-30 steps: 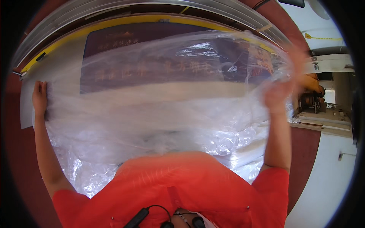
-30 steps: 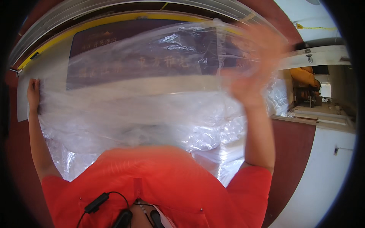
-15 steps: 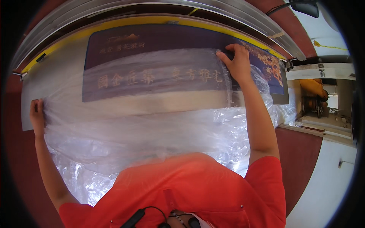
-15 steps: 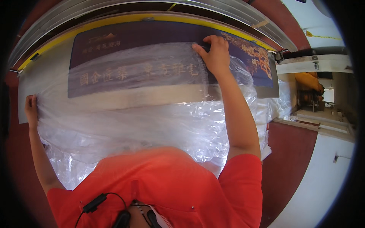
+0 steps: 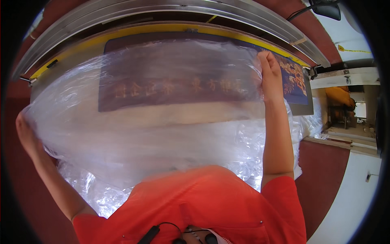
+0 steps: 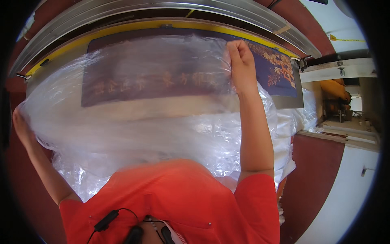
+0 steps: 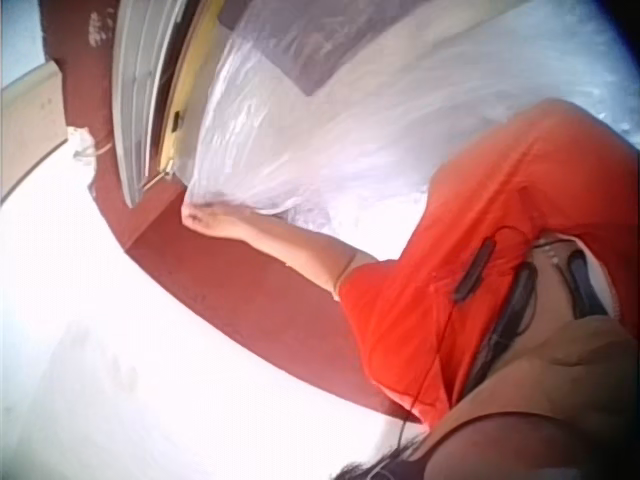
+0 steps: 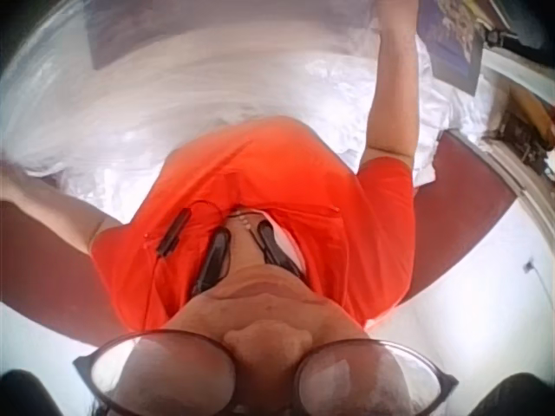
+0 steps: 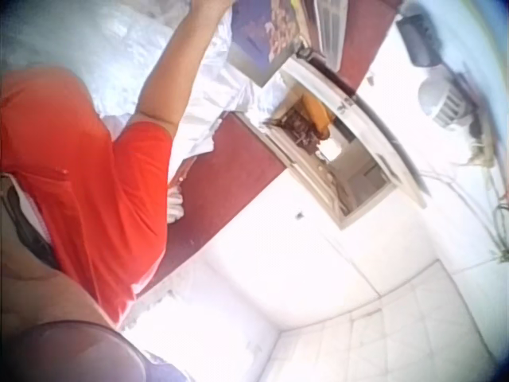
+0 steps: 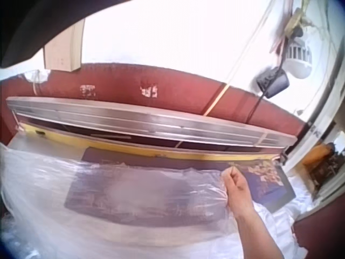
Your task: The person wraps a large rectangular package with clear plastic film. They repeatedly pull the film from a roll, stretch it over the package, and smooth it down to secure the wrapping. The process is repeated multiple times to ensure the package is fully covered.
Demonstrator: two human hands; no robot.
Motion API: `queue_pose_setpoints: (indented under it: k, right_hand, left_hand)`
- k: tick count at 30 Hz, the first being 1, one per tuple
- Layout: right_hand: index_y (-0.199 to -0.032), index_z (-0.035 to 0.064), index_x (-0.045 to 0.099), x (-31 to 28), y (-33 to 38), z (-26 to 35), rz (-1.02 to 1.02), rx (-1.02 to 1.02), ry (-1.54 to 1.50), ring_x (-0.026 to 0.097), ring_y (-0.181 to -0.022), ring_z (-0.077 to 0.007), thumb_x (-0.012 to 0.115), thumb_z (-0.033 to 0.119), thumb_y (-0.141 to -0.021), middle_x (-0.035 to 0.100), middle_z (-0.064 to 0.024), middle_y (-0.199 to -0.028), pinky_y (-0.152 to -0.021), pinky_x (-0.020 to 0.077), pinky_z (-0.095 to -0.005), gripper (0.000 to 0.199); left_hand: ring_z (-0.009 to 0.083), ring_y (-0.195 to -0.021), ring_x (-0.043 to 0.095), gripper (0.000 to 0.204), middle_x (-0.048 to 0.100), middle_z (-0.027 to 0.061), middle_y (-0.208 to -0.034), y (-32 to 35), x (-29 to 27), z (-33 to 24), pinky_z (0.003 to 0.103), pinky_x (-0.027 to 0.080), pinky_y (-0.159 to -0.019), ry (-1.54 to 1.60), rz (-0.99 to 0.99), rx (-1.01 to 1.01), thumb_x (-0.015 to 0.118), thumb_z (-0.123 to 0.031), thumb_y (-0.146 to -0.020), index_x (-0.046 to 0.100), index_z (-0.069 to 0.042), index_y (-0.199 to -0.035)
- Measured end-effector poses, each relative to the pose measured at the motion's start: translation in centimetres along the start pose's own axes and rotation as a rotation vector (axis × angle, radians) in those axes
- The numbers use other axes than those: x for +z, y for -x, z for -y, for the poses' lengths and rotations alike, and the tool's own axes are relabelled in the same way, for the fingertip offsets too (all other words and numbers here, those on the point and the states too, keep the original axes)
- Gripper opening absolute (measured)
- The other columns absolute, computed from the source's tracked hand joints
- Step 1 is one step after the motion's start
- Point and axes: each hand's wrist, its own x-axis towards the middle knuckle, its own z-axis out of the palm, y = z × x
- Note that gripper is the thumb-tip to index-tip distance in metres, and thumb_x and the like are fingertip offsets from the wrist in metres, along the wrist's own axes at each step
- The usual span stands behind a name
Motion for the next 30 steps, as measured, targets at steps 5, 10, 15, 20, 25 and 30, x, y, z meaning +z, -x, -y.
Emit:
queue_pose_setpoints:
  k: [5,10,15,20,25,30]
  right_hand:
    - [-0.073,0.0016,0.05,-5.6,-5.5,-5.9,-0.254,-0.183,0.623,0.053,-0.057,-0.0163,0.053,0.021,-0.076,0.055,-0.0078,-0.062,-0.054,0.0407,-0.0286,0.02]
    - [-0.072,0.0022,0.055,-5.1,-11.8,-4.6,-0.432,-0.121,0.641,0.056,-0.065,-0.0211,0.059,0.034,-0.069,0.057,-0.0114,-0.067,-0.062,0.042,-0.0295,0.032]
    - [-0.076,0.0033,0.056,-4.6,-11.2,-5.5,-0.576,0.084,0.8,0.056,-0.074,-0.027,0.058,0.047,-0.065,0.059,-0.0133,-0.075,-0.071,0.0414,-0.0332,0.045]
    - [-0.084,0.0032,0.056,-4.3,-10.9,-6.5,-0.716,0.012,0.798,0.052,-0.082,-0.0347,0.036,0.043,-0.077,0.057,-0.0193,-0.085,-0.074,0.0392,-0.0394,0.045]
    - [-0.086,0.0048,0.056,-4.6,-11.2,-6.8,-0.667,0.02,0.783,0.049,-0.086,-0.0379,0.027,0.036,-0.077,0.055,-0.0207,-0.09,-0.076,0.0372,-0.042,0.043]
    - [-0.086,0.0067,0.058,-5.6,-10.7,-6.7,-0.603,0.068,0.715,0.049,-0.087,-0.0368,0.027,0.035,-0.075,0.055,-0.0193,-0.089,-0.077,0.0363,-0.0396,0.043]
  left_hand:
    - [0.0052,-0.053,0.037,0.02,0.041,-0.0055,-0.061,-5.1,11.5,5.6,0.02,0.031,-0.048,-0.339,0.196,0.265,0.047,-0.026,-0.083,0.052,-0.007,-0.08]
    - [0.0116,-0.06,0.049,0.036,0.055,0.0025,-0.065,-8.3,18.8,6.7,0.024,0.039,-0.058,-0.409,-0.057,0.158,0.061,-0.038,-0.068,0.056,-0.002,-0.073]
    - [0.0204,-0.066,0.054,0.05,0.058,0.0091,-0.069,-6.8,20.1,5.9,0.029,0.04,-0.067,-0.619,-0.043,0.09,0.056,-0.049,-0.067,0.058,0.001,-0.069]
    - [0.0285,-0.073,0.055,0.048,0.058,0.0162,-0.075,-8.9,19.5,7.7,0.036,0.041,-0.068,-0.699,-0.037,0.11,0.031,-0.037,-0.077,0.058,0.003,-0.078]
    - [0.0314,-0.077,0.055,0.045,0.057,0.0203,-0.085,-12.4,17.3,11.5,0.037,0.041,-0.072,-0.978,-0.037,0.254,0.03,-0.031,-0.075,0.058,0.004,-0.086]
    - [0.0264,-0.078,0.055,0.036,0.058,0.0171,-0.082,-10.1,19.5,8.9,0.035,0.044,-0.066,-0.787,0.048,0.077,0.037,-0.025,-0.076,0.055,0.003,-0.089]
